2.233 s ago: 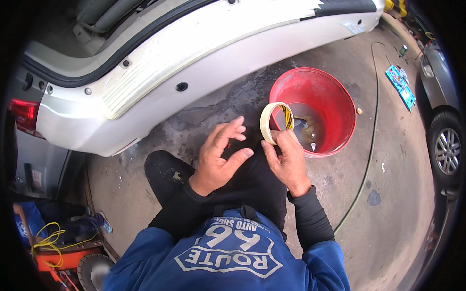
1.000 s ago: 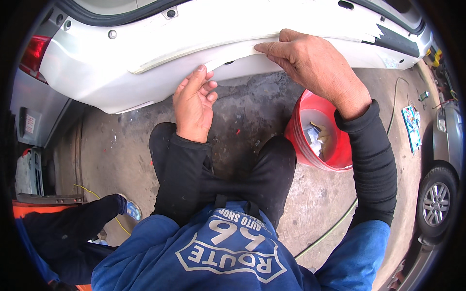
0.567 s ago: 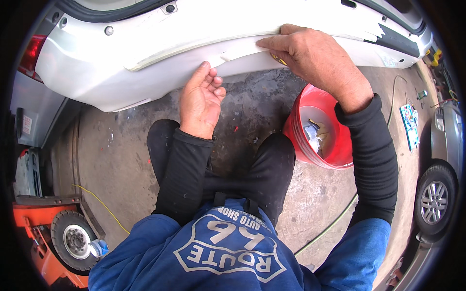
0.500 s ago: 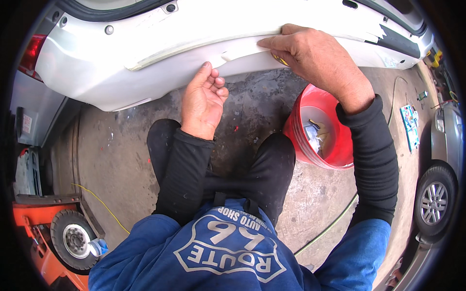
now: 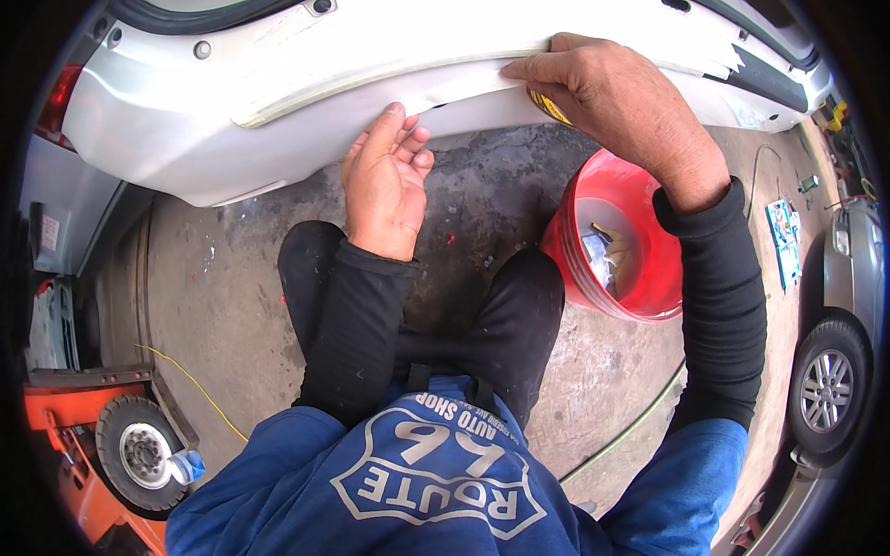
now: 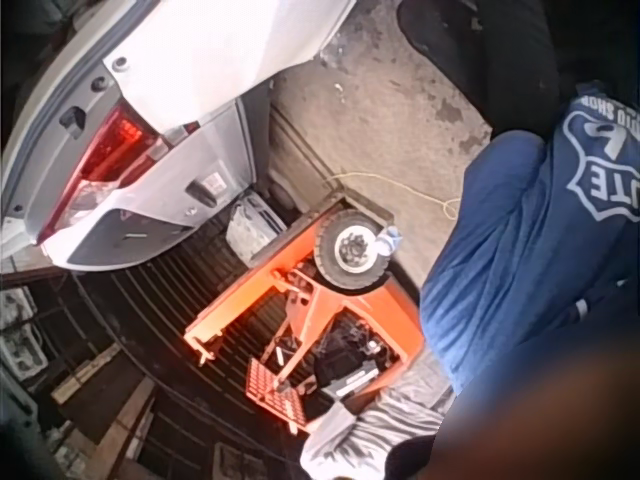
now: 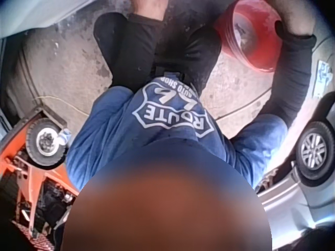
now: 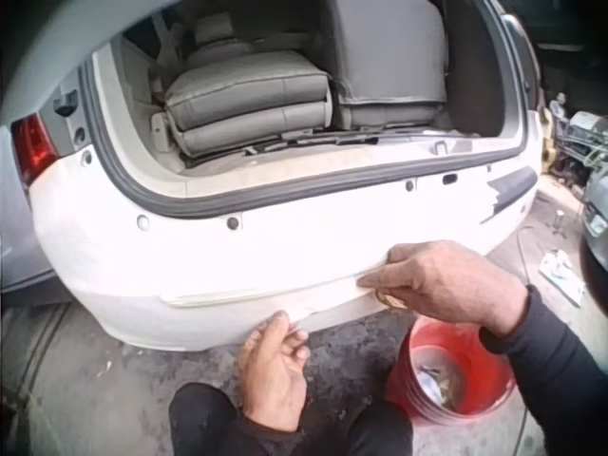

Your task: The person kneels behind a white car and applies strips of masking tape to the lower edge of the rear bumper. They repeatedly tear pieces from a roll and press them onto the bumper surface.

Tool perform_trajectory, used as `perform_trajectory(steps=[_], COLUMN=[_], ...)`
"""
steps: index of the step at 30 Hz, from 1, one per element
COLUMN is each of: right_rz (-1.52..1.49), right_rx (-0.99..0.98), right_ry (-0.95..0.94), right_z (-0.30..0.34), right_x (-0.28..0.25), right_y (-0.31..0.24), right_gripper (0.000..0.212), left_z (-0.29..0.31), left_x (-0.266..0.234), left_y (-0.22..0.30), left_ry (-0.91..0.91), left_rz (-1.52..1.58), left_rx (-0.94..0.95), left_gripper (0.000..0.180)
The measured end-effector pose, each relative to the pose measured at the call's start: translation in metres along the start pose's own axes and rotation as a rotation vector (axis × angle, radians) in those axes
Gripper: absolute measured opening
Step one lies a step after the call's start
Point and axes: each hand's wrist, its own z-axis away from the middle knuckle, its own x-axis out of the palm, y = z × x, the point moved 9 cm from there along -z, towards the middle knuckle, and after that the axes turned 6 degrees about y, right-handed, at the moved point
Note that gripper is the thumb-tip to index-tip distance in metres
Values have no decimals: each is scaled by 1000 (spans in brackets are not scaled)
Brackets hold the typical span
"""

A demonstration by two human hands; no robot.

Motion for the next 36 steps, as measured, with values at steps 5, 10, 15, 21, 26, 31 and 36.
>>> perform_trajectory(steps=[5,10,15,21,26,31,36], right_rz=[9,-46,-53,-3,72,80,110], right_rx=[-10,-5,-9,1,-6,-22,-28], right_ry=[22,-43,-77,-22,3,18,-12], right_z=[2,4,9,9,9,7,5], right_x=[1,7,4,-5,-2,-3,-1], right_y=[-2,-2,-7,-5,-3,-3,0], right_gripper=[27,31,30,32,34,33,32], left_z=[-4,-5,-4,5,9,5,4], left_x=[-2,-16,-20,8,20,18,16], left_y=[-17,-28,-11,31,43,39,31], left_ry=[-16,-93,-193,-105,-10,-4,6], left_rz=[70,-56,-98,-234,-254,-312,-231], left_rx=[-108,-165,-37,373,561,633,613], left_gripper=[18,17,12,13,23,24,23])
